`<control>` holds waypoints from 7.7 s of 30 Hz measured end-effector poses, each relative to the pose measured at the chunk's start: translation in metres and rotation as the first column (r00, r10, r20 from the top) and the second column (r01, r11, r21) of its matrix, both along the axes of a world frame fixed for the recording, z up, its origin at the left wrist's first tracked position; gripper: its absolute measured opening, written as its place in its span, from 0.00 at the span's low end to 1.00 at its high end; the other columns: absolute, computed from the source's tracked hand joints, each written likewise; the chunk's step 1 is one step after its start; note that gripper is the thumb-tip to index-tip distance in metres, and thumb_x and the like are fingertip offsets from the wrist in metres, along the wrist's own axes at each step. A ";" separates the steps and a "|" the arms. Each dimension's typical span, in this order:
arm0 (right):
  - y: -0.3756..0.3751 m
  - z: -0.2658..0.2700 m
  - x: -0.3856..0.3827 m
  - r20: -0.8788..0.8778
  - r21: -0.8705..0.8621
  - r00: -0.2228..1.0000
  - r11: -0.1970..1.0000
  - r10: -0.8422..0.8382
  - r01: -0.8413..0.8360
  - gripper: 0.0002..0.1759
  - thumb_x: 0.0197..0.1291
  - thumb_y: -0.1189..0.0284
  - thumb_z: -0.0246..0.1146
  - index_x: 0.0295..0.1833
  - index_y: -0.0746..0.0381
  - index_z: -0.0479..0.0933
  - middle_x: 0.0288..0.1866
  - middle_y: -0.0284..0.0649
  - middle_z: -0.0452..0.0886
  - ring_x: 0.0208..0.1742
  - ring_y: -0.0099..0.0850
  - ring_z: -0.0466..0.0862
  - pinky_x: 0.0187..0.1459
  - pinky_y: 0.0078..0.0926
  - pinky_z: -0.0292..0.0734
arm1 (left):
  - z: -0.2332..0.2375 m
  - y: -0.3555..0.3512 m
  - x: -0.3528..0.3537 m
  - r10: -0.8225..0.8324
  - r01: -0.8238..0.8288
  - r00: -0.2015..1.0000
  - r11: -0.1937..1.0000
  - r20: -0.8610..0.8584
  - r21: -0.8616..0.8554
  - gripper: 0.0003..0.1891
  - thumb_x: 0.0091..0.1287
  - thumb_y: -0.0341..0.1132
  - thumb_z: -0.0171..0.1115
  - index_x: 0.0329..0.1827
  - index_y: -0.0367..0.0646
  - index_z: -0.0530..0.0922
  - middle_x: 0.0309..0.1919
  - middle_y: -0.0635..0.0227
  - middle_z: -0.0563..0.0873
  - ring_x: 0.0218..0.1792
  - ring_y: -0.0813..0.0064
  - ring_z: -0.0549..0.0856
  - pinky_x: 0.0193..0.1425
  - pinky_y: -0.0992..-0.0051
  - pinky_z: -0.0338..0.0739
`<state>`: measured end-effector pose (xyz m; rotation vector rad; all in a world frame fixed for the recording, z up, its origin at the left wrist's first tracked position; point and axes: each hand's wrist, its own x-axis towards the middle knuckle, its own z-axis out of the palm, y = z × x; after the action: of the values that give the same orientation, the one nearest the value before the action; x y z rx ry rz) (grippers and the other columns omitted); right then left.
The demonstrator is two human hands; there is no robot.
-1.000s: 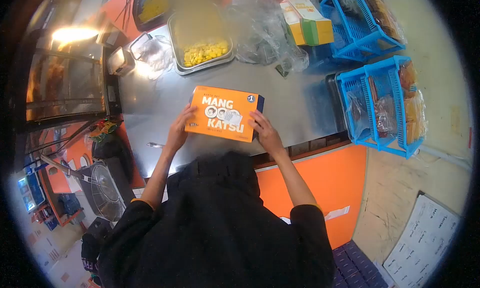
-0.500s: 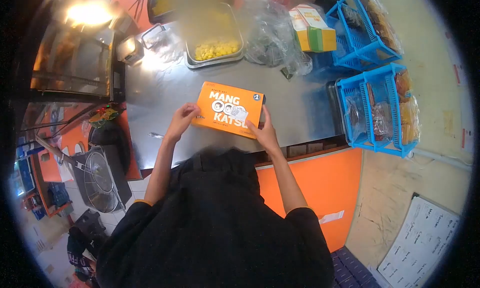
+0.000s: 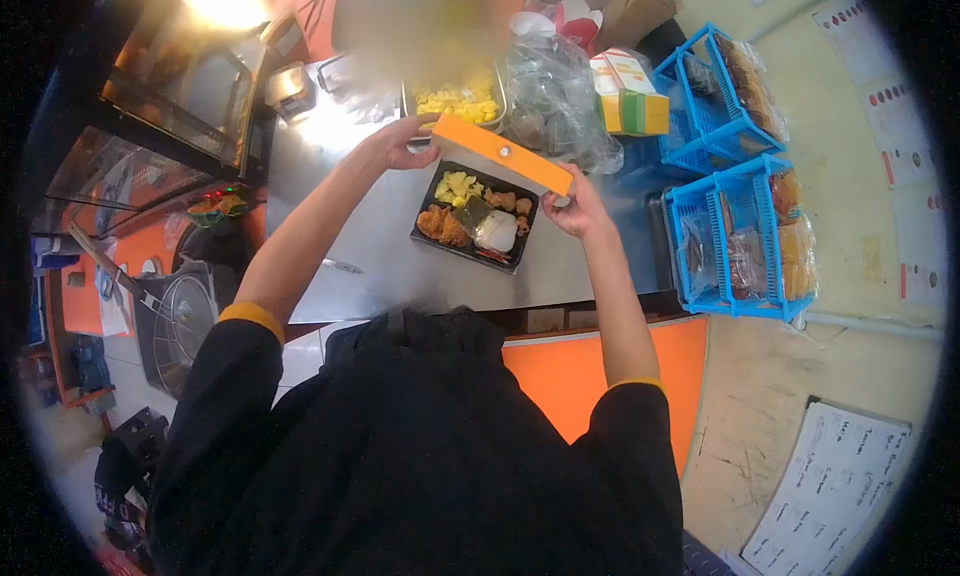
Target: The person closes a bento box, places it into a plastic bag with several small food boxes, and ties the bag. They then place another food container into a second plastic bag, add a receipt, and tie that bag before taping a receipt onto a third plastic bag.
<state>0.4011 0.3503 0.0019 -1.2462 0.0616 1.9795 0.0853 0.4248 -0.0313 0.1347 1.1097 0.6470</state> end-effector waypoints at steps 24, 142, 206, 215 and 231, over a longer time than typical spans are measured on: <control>-0.147 -0.113 -0.016 0.465 0.039 0.818 0.916 0.337 -0.400 0.41 0.58 0.56 0.69 0.67 0.66 0.59 0.54 0.41 0.76 0.49 0.29 0.80 0.43 0.33 0.77 | -0.094 -0.174 0.005 0.174 0.167 0.815 0.843 -0.553 0.512 0.38 0.54 0.37 0.76 0.64 0.41 0.62 0.41 0.58 0.80 0.41 0.72 0.80 0.44 0.72 0.80; -0.559 -0.063 -0.281 0.557 0.331 -0.291 -0.529 0.778 -0.782 0.31 0.69 0.66 0.58 0.71 0.66 0.56 0.63 0.47 0.72 0.58 0.36 0.77 0.57 0.33 0.74 | 0.020 -0.881 0.090 0.613 -0.892 -0.357 0.000 -0.705 0.452 0.36 0.60 0.58 0.65 0.67 0.47 0.71 0.50 0.55 0.85 0.50 0.60 0.85 0.55 0.68 0.78; -1.631 0.134 -0.363 0.323 0.793 -0.733 -0.594 0.598 -0.135 0.24 0.65 0.71 0.63 0.64 0.62 0.65 0.54 0.39 0.77 0.52 0.26 0.80 0.51 0.25 0.78 | 0.105 -1.714 0.185 -0.720 -0.814 -0.238 -0.218 -0.652 0.538 0.18 0.50 0.26 0.65 0.47 0.44 0.81 0.36 0.60 0.84 0.47 0.56 0.82 0.50 0.59 0.74; -1.597 0.128 -0.369 0.593 0.738 -0.585 -0.665 0.553 0.119 0.31 0.60 0.69 0.69 0.64 0.65 0.63 0.56 0.41 0.74 0.56 0.28 0.77 0.56 0.27 0.74 | 0.151 -1.594 0.253 -0.304 -0.987 -0.123 -0.060 -0.945 0.148 0.04 0.52 0.27 0.61 0.30 0.45 0.81 0.33 0.63 0.78 0.43 0.60 0.78 0.57 0.59 0.67; -1.565 0.081 -0.411 0.829 0.408 -0.558 -0.632 -0.047 0.659 0.43 0.52 0.76 0.73 0.69 0.72 0.55 0.53 0.49 0.78 0.51 0.34 0.82 0.53 0.29 0.78 | 0.079 -1.612 0.190 -0.647 0.196 -0.749 -0.427 -0.147 0.883 0.25 0.55 0.15 0.64 0.15 0.43 0.55 0.17 0.71 0.65 0.44 0.68 0.85 0.62 0.68 0.72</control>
<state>-0.0104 -1.2151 0.0826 -1.2905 1.3900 -0.7984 0.2755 -1.1869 0.0476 1.0928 -0.8140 -0.9306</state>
